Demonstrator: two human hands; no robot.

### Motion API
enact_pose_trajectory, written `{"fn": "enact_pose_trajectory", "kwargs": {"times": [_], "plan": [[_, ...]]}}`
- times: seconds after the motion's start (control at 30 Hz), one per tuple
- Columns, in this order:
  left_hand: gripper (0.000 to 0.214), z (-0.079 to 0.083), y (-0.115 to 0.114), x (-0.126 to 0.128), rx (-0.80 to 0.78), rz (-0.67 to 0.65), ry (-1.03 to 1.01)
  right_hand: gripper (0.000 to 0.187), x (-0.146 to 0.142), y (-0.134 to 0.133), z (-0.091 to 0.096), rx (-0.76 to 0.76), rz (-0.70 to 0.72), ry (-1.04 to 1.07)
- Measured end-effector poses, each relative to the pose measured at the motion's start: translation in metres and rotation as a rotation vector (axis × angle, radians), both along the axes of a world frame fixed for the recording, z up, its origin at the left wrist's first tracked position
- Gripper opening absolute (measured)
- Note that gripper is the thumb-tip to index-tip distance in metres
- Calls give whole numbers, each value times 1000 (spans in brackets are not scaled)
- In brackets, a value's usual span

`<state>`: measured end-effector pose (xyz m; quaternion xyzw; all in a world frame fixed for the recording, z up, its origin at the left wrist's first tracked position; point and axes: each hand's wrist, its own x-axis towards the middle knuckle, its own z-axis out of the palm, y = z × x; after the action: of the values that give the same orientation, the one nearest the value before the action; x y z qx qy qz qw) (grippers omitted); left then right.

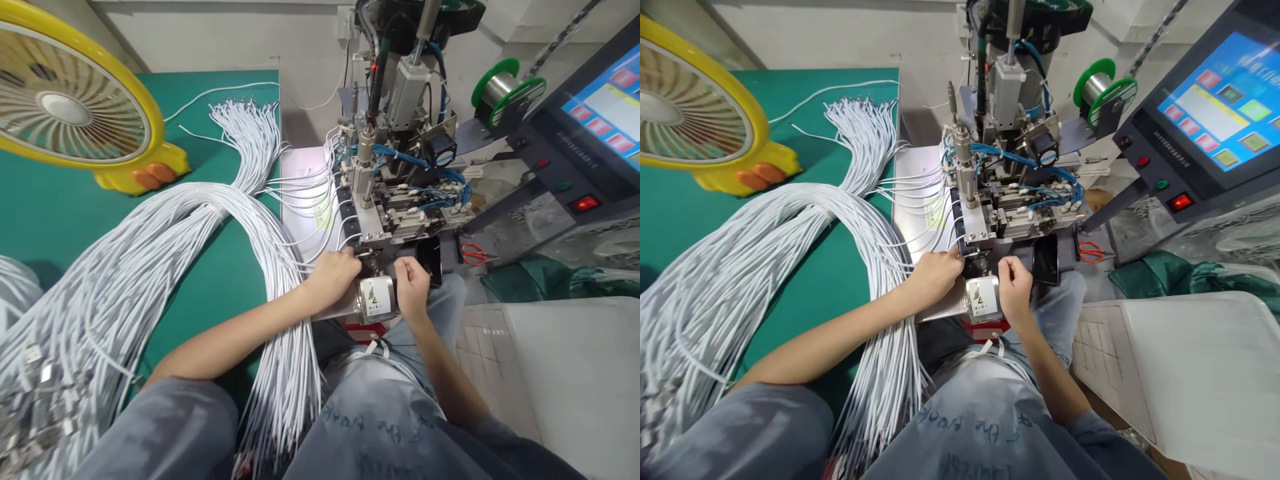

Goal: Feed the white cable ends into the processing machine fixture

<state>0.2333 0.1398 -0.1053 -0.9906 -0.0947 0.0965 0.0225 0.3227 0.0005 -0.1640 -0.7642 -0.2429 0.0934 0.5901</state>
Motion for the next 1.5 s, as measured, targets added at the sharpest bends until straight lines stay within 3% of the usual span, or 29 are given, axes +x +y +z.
{"fn": "enact_pose_trajectory", "kwargs": {"times": [0.03,0.17,0.27,0.37,0.53,0.67,0.73,0.8,0.93,1.0,1.07,1.2,1.33,1.43,1.5], "plan": [[27,-2,1,0,17,27,-18,23,-16,-4,7,-13,33,5],[31,-8,4,2,40,88,-61,16,-79,-3,14,-121,611,251],[30,-9,5,2,28,82,-79,16,-108,8,1,-151,739,406],[29,-10,5,1,20,84,-85,14,-116,15,-9,-150,723,417],[28,-11,5,1,23,89,-91,10,-117,16,-7,-165,698,380],[27,-1,-1,-1,-12,84,-108,8,-119,16,-3,-76,684,546],[29,7,-8,-4,-139,23,-178,12,-115,12,-1,-25,655,659],[32,14,-16,-9,-400,-110,-239,17,-101,4,6,-36,637,677],[36,21,-25,-13,-899,-310,-207,18,-52,-24,30,-112,702,409],[38,19,-23,-11,-1015,-285,-185,17,-26,-37,44,-178,765,298],[40,14,-20,-8,-1123,-198,-187,16,-7,-47,55,-229,741,227],[32,3,-16,-1,-1357,-11,-184,14,6,-50,60,-77,425,264],[34,-3,-15,1,-1505,45,-168,18,-4,-41,48,195,256,385],[31,-3,-14,1,-1455,-21,-219,23,-9,-36,40,312,212,424],[28,-2,-15,1,-1411,-73,-254,24,-10,-34,38,301,202,384]]}}
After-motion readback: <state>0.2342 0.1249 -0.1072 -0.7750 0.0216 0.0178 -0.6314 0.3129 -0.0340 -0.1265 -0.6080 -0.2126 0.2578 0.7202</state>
